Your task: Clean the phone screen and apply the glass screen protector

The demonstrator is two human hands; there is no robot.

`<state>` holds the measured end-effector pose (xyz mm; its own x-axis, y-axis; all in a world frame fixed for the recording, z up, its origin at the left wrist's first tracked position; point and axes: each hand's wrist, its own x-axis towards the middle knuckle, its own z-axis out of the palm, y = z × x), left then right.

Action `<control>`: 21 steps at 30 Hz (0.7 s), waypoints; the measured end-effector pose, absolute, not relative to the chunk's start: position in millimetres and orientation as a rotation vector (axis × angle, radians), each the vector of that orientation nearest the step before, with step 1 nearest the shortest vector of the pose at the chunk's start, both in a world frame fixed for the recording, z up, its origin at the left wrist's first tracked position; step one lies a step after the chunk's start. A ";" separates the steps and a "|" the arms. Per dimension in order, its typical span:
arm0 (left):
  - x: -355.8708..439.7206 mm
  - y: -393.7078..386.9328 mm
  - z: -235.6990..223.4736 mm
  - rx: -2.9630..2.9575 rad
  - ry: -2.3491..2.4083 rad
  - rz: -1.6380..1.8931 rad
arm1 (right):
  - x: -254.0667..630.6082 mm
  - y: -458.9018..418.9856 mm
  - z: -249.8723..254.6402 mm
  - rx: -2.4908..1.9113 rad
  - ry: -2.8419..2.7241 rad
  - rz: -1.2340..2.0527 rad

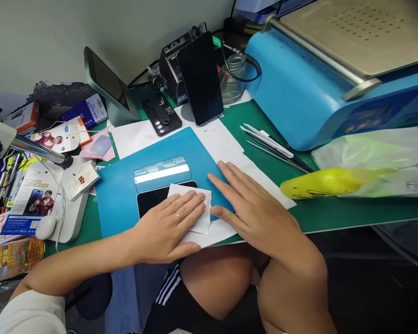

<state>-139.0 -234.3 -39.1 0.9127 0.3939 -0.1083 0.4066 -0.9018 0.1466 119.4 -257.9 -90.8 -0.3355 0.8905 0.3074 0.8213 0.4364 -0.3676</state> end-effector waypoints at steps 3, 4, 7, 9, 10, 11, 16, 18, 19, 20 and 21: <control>-136.6 -240.4 -40.1 3.008 0.648 -0.086 | 120.6 -258.1 -91.8 -1.412 -2.267 0.149; -135.0 -242.3 -40.4 3.041 0.672 -0.073 | 121.2 -258.3 -91.6 -1.398 -2.279 0.140; -130.1 -246.9 -41.6 3.106 0.711 -0.007 | 123.0 -259.5 -91.3 -1.358 -2.309 0.139; -127.0 -248.6 -42.7 3.131 0.715 0.066 | 123.7 -260.7 -92.1 -1.343 -2.302 0.156; -125.5 -249.1 -43.2 3.141 0.718 0.104 | 123.8 -261.4 -92.7 -1.347 -2.290 0.169; -124.2 -249.6 -43.5 3.151 0.724 0.139 | 123.6 -261.9 -93.4 -1.354 -2.276 0.181; -118.9 -257.8 -39.8 3.245 0.819 0.226 | 121.0 -262.5 -93.8 -1.364 -2.259 0.183; -117.9 -264.2 -37.1 3.296 0.887 0.189 | 120.8 -261.4 -93.0 -1.372 -2.267 0.168; -117.8 -267.5 -36.2 3.317 0.921 0.164 | 121.1 -260.9 -92.4 -1.385 -2.266 0.167; -117.8 -270.5 -35.7 3.335 0.953 0.143 | 121.4 -260.5 -91.7 -1.395 -2.258 0.171; -117.9 -272.8 -35.6 3.351 0.980 0.127 | 121.7 -260.3 -90.6 -1.395 -2.239 0.180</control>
<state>-117.9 -272.8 -35.6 0.8447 0.5094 0.1641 0.5344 -0.7861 -0.3107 121.7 -260.3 -90.6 -0.3560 0.8718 0.3364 0.8069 0.4684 -0.3598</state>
